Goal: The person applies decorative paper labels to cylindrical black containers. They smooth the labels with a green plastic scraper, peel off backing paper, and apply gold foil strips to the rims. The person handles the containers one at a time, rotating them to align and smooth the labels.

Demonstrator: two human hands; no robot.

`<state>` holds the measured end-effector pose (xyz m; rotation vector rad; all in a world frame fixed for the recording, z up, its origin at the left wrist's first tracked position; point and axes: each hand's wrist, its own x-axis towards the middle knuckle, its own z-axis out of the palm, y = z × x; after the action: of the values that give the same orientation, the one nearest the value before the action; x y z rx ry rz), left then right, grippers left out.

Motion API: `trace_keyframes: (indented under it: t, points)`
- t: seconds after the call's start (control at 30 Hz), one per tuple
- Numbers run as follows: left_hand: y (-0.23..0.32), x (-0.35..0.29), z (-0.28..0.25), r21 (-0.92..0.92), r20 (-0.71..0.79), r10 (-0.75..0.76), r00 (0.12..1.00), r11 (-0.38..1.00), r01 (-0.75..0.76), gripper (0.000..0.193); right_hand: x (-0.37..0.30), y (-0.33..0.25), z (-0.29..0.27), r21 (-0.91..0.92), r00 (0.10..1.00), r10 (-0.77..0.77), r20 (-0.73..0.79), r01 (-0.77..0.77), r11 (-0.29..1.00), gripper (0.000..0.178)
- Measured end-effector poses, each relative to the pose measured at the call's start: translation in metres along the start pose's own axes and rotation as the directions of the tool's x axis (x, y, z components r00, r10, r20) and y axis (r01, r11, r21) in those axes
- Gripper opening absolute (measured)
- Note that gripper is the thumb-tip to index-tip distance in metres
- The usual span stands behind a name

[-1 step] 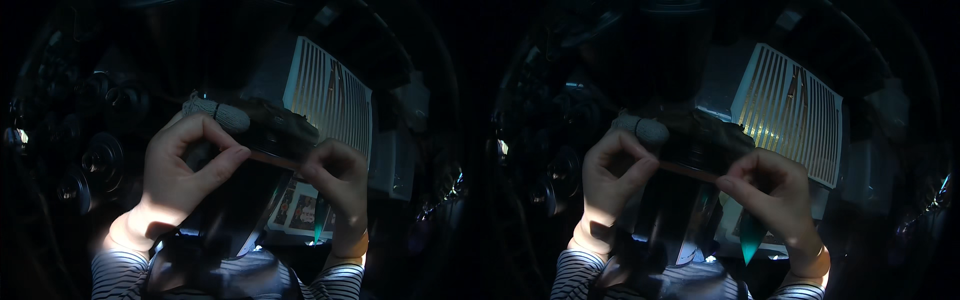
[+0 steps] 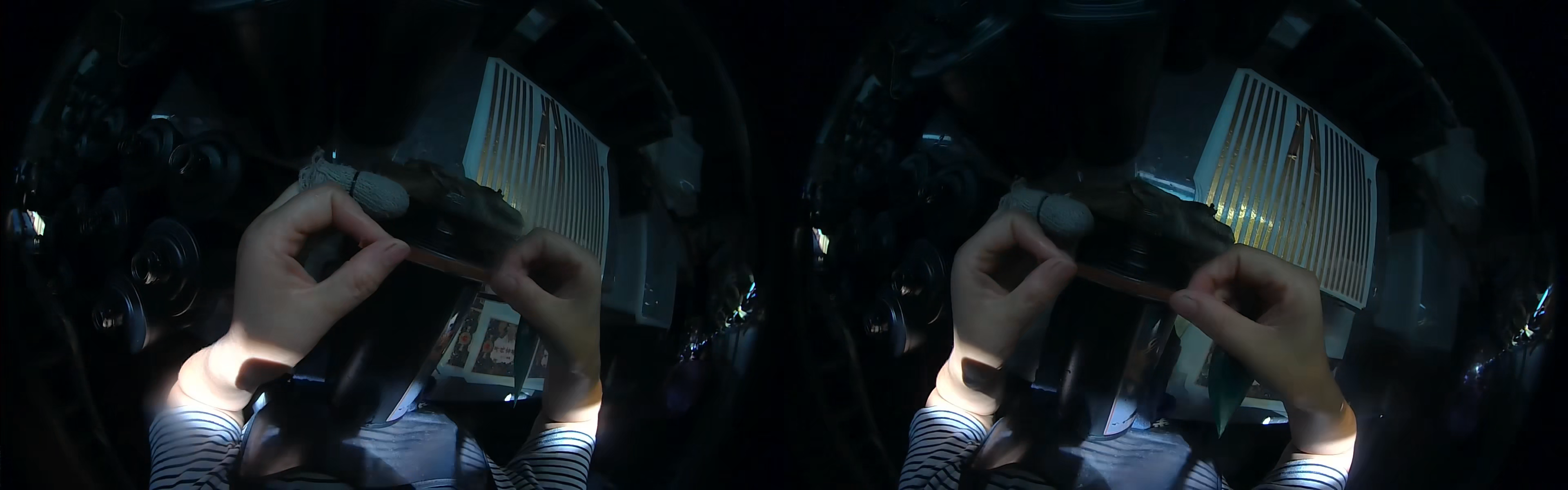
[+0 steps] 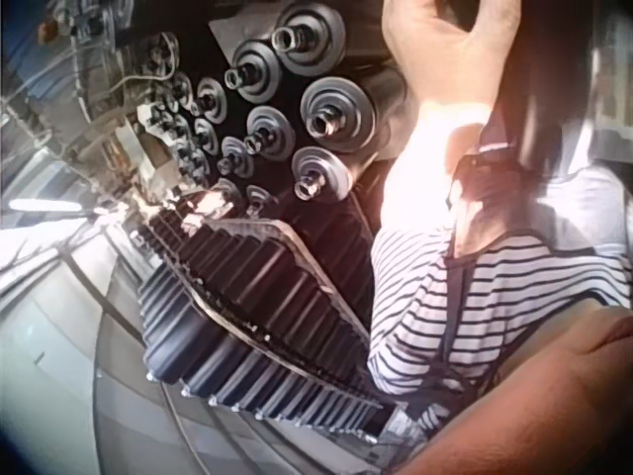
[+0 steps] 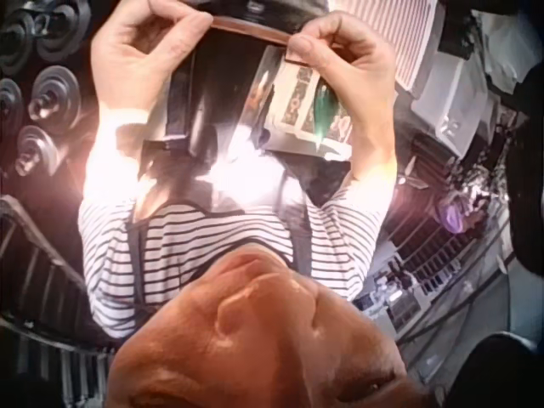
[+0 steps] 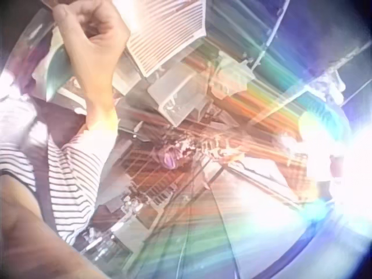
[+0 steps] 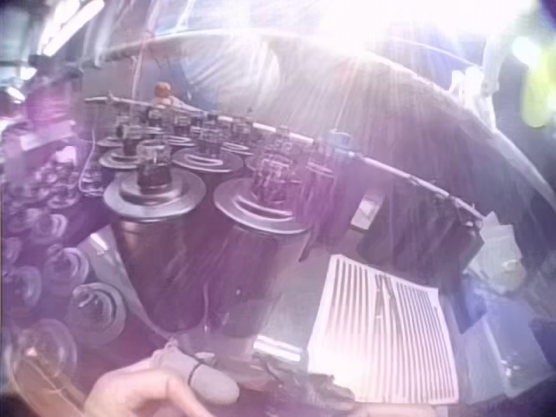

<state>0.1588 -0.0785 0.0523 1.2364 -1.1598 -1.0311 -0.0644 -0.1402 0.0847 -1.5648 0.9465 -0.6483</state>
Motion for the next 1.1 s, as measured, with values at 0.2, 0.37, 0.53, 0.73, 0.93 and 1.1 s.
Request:
trace_keyframes:
  t: [0.2,0.37,0.53,0.73,0.93,1.1]
  points:
    - [0.000,0.006,0.004,-0.071,0.007,-0.074,0.997,0.995,0.074,0.016,0.006,-0.001,-0.002,0.069,0.999,0.052,-0.017,-0.051,0.996,0.013]
    - [0.000,0.007,0.007,-0.073,-0.005,-0.079,0.997,0.994,0.078,0.014,0.006,-0.006,-0.002,0.061,0.993,0.114,-0.042,-0.111,0.992,0.012]
    - [0.001,0.006,0.006,-0.044,-0.005,-0.075,0.997,0.996,0.075,0.013,0.005,-0.011,-0.001,0.061,0.987,0.157,-0.028,-0.156,0.986,0.012]
    - [-0.001,0.007,0.008,-0.099,-0.014,-0.074,0.997,0.992,0.072,0.014,0.006,-0.014,-0.001,0.033,0.985,0.167,-0.035,-0.166,0.986,0.012]
    - [-0.003,0.007,0.007,-0.135,0.045,-0.053,0.998,0.989,0.059,0.013,0.006,-0.017,0.001,0.009,0.978,0.201,-0.060,-0.201,0.980,0.014]
    - [-0.013,0.010,0.013,-0.464,0.013,-0.029,1.000,0.885,0.031,0.038,0.005,-0.021,0.006,-0.047,0.979,0.180,-0.098,-0.185,0.982,0.016]
